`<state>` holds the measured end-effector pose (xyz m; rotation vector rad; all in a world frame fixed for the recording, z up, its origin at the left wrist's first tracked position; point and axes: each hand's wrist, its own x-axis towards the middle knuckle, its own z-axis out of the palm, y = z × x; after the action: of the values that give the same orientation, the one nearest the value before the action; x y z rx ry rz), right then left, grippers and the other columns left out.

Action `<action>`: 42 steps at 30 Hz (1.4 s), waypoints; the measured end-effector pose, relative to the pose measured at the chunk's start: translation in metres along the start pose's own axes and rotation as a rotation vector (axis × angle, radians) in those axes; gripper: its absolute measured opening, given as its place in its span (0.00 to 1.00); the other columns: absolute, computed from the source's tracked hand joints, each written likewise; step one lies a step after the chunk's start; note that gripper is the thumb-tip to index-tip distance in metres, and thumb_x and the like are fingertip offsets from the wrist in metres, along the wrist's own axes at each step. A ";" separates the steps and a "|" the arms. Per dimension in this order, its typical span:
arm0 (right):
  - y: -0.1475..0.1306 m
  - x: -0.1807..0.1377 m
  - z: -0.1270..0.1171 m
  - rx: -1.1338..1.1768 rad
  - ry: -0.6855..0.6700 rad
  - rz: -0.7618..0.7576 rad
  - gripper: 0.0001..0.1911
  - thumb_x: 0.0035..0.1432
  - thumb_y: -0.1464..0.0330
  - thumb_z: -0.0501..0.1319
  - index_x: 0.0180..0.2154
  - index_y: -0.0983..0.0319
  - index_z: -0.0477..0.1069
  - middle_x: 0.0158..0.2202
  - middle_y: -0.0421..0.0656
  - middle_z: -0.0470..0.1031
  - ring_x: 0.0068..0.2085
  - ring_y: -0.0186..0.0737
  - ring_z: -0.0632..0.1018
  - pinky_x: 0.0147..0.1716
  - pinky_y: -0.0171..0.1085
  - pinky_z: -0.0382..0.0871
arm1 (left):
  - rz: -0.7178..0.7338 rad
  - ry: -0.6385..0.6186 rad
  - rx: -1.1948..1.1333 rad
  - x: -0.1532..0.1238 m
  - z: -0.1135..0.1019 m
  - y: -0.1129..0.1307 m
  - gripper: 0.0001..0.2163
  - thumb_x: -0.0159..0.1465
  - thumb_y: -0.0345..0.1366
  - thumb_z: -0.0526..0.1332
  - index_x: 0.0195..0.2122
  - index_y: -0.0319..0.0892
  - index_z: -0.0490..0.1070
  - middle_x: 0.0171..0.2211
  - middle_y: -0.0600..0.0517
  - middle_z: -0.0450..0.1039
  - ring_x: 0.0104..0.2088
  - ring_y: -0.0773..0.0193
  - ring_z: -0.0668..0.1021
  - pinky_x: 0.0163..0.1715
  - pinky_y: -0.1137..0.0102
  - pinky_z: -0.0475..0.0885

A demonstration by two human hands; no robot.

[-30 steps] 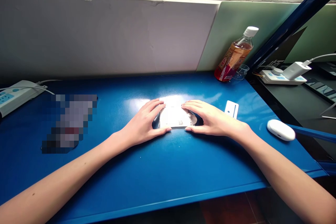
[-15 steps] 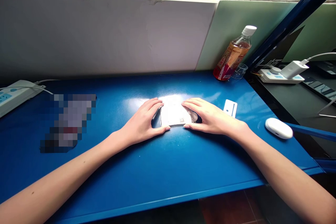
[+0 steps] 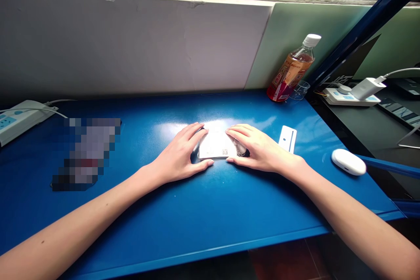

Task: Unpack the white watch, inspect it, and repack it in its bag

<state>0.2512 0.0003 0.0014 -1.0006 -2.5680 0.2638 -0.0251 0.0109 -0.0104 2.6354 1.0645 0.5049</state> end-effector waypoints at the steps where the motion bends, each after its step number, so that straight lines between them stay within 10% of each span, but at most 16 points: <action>1: -0.001 0.000 0.001 -0.002 -0.002 -0.002 0.32 0.62 0.53 0.63 0.59 0.69 0.66 0.56 0.59 0.73 0.58 0.58 0.73 0.57 0.55 0.71 | 0.002 -0.007 0.003 0.000 0.000 0.000 0.35 0.65 0.54 0.61 0.66 0.37 0.59 0.68 0.34 0.57 0.68 0.40 0.60 0.66 0.47 0.60; 42: -0.018 0.004 0.010 -0.438 0.145 -0.032 0.14 0.64 0.78 0.54 0.43 0.69 0.77 0.45 0.56 0.83 0.48 0.51 0.84 0.50 0.44 0.78 | 0.029 -0.004 -0.035 0.002 0.001 -0.003 0.32 0.66 0.53 0.62 0.64 0.37 0.60 0.62 0.35 0.66 0.66 0.41 0.65 0.63 0.47 0.63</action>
<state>0.2333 -0.0102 -0.0007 -1.0739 -2.5561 -0.3841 -0.0257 0.0141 -0.0117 2.6237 1.0080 0.5197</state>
